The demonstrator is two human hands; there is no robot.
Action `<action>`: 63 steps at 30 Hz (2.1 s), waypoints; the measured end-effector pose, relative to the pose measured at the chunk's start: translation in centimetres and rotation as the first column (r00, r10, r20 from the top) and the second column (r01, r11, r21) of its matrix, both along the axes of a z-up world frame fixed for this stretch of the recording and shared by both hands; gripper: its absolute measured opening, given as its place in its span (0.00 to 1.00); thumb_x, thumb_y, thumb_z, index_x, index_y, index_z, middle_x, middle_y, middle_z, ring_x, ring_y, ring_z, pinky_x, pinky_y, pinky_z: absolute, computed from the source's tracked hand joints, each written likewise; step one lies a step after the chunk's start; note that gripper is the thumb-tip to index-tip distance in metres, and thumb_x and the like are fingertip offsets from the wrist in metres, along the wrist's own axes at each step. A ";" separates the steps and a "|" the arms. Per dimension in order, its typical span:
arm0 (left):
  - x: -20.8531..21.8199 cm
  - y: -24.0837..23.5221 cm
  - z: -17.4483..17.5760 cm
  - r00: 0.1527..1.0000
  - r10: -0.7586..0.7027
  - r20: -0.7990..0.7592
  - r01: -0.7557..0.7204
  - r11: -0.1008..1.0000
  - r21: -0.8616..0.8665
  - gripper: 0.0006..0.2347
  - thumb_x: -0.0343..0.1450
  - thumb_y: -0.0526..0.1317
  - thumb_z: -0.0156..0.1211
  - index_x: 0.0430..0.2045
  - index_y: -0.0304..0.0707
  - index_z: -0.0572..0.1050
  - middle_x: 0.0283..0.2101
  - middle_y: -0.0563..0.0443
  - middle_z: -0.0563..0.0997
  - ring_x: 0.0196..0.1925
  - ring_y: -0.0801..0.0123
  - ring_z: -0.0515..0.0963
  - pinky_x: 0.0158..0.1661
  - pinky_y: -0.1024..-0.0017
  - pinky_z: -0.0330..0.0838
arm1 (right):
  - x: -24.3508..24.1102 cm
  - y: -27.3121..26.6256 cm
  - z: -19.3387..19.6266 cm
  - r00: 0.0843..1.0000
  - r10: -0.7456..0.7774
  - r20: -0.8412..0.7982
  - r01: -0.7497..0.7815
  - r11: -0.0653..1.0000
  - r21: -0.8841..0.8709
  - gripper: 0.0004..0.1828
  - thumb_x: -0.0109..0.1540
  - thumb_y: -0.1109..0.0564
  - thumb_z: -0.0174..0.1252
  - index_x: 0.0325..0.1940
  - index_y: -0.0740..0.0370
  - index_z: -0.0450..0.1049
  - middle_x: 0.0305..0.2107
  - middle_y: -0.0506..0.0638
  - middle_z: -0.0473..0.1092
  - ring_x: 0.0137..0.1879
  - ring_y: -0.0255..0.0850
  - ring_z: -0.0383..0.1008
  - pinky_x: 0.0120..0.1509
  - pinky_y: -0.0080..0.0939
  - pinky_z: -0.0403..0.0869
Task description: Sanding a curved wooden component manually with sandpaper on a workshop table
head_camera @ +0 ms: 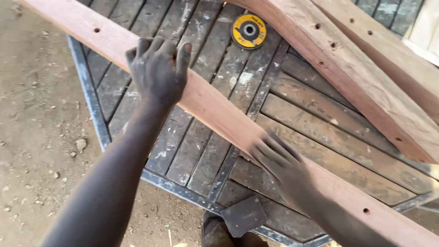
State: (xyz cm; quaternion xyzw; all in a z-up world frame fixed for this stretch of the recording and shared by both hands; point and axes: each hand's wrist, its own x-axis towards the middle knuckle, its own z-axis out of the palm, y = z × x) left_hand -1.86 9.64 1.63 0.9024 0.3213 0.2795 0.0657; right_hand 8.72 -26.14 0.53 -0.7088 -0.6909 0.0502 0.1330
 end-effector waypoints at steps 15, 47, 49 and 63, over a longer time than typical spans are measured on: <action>0.9 -0.1 -0.2 0.995 0.090 -0.035 -0.092 0.994 -0.064 0.21 0.79 0.55 0.40 0.28 0.44 0.79 0.41 0.45 0.84 0.50 0.51 0.75 0.47 0.50 0.61 | -0.2 -13.9 0.2 0.960 -0.136 0.246 0.092 0.979 0.184 0.32 0.62 0.58 0.53 0.72 0.55 0.64 0.72 0.43 0.61 0.78 0.44 0.59 0.81 0.45 0.59; -5.3 17.1 -2.4 0.970 -0.209 0.122 0.233 0.942 -0.240 0.18 0.78 0.46 0.38 0.27 0.43 0.78 0.36 0.47 0.83 0.51 0.56 0.79 0.63 0.57 0.56 | -10.1 27.3 6.7 0.985 -0.159 -0.060 0.166 0.977 0.134 0.24 0.70 0.54 0.48 0.72 0.55 0.66 0.68 0.47 0.66 0.77 0.47 0.61 0.81 0.52 0.55; -6.3 19.2 -3.3 0.954 -0.258 0.150 0.271 0.960 -0.073 0.13 0.77 0.43 0.46 0.26 0.43 0.78 0.36 0.48 0.82 0.54 0.56 0.78 0.63 0.58 0.57 | -11.2 24.6 6.1 0.978 -0.168 -0.121 0.186 0.970 0.159 0.24 0.70 0.55 0.48 0.71 0.59 0.66 0.67 0.48 0.67 0.77 0.49 0.62 0.81 0.53 0.58; -8.1 20.3 -2.4 0.925 -0.349 -0.153 0.354 0.935 0.004 0.13 0.80 0.47 0.47 0.38 0.46 0.82 0.40 0.46 0.82 0.55 0.52 0.77 0.61 0.54 0.61 | -13.5 35.2 4.1 0.923 -0.363 0.124 0.310 0.897 0.315 0.17 0.64 0.51 0.60 0.58 0.49 0.76 0.65 0.43 0.69 0.71 0.42 0.67 0.70 0.52 0.65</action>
